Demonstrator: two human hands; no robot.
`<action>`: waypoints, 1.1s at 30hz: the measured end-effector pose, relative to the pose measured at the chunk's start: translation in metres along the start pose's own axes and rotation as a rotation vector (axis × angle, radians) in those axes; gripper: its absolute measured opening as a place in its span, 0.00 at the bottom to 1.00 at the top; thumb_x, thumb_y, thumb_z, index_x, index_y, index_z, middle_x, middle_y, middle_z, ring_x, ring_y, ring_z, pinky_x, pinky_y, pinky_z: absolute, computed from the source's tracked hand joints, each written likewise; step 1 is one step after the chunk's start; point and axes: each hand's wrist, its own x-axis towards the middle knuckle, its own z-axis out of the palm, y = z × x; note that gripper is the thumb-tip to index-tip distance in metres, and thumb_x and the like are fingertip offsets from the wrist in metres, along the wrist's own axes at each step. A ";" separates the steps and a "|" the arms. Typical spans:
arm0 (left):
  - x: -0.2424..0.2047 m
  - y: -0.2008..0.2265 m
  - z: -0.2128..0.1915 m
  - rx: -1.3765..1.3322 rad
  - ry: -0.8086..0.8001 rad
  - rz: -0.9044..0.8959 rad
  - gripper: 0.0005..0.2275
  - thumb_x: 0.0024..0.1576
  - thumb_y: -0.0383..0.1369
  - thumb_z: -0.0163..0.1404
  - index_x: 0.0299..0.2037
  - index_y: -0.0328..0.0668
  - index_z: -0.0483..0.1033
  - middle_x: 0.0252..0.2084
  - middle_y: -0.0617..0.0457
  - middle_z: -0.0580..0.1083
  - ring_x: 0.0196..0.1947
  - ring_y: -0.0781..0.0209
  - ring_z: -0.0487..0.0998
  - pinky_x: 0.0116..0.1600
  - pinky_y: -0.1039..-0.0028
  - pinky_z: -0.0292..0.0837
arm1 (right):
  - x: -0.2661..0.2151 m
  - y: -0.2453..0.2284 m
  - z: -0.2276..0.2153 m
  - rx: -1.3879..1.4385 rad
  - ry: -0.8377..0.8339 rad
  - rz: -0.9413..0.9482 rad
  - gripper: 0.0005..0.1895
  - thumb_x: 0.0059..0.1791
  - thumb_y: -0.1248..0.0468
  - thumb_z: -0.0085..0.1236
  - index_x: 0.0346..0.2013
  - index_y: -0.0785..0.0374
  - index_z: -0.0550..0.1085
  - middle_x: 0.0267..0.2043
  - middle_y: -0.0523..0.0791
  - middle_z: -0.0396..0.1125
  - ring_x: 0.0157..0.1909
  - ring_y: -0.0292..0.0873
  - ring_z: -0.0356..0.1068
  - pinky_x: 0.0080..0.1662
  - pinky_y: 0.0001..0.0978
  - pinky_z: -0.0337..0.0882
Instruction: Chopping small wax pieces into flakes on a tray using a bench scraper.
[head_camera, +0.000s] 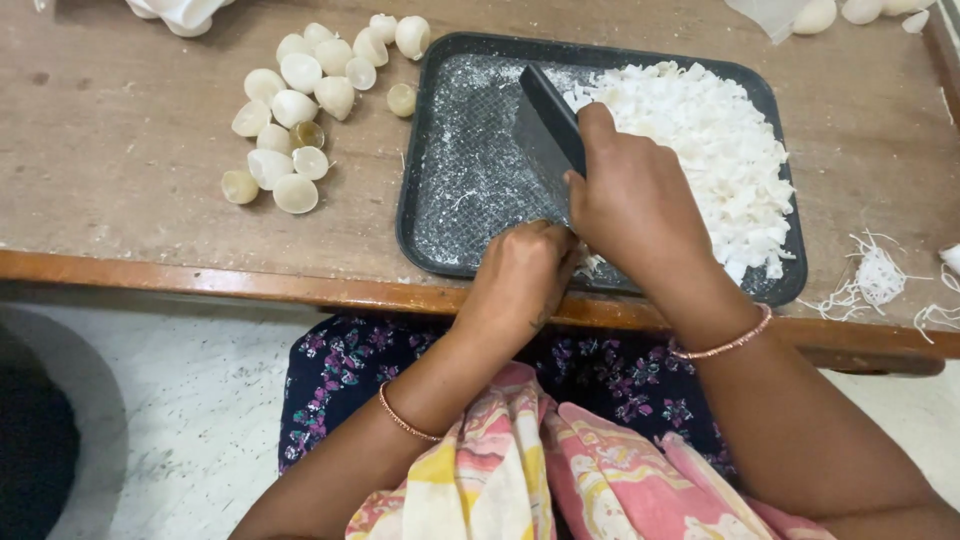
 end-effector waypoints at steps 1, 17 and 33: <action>-0.001 0.000 -0.001 0.004 0.002 0.002 0.07 0.57 0.29 0.56 0.31 0.30 0.77 0.34 0.35 0.77 0.35 0.35 0.79 0.43 0.52 0.75 | 0.005 0.005 0.005 0.002 0.004 -0.003 0.15 0.50 0.68 0.60 0.46 0.72 0.66 0.25 0.60 0.71 0.28 0.60 0.76 0.31 0.48 0.75; 0.000 0.005 -0.003 -0.042 0.014 -0.048 0.06 0.56 0.31 0.57 0.34 0.35 0.79 0.34 0.40 0.78 0.37 0.41 0.81 0.46 0.57 0.75 | -0.038 0.060 -0.006 0.376 0.322 0.052 0.19 0.52 0.66 0.65 0.52 0.71 0.68 0.37 0.52 0.74 0.28 0.40 0.72 0.28 0.33 0.69; 0.000 0.007 -0.005 -0.028 -0.003 -0.028 0.06 0.56 0.29 0.56 0.33 0.33 0.79 0.35 0.38 0.78 0.38 0.39 0.80 0.47 0.55 0.75 | -0.026 0.036 -0.003 0.147 0.243 -0.035 0.20 0.52 0.67 0.63 0.50 0.72 0.63 0.29 0.61 0.71 0.32 0.62 0.76 0.30 0.47 0.73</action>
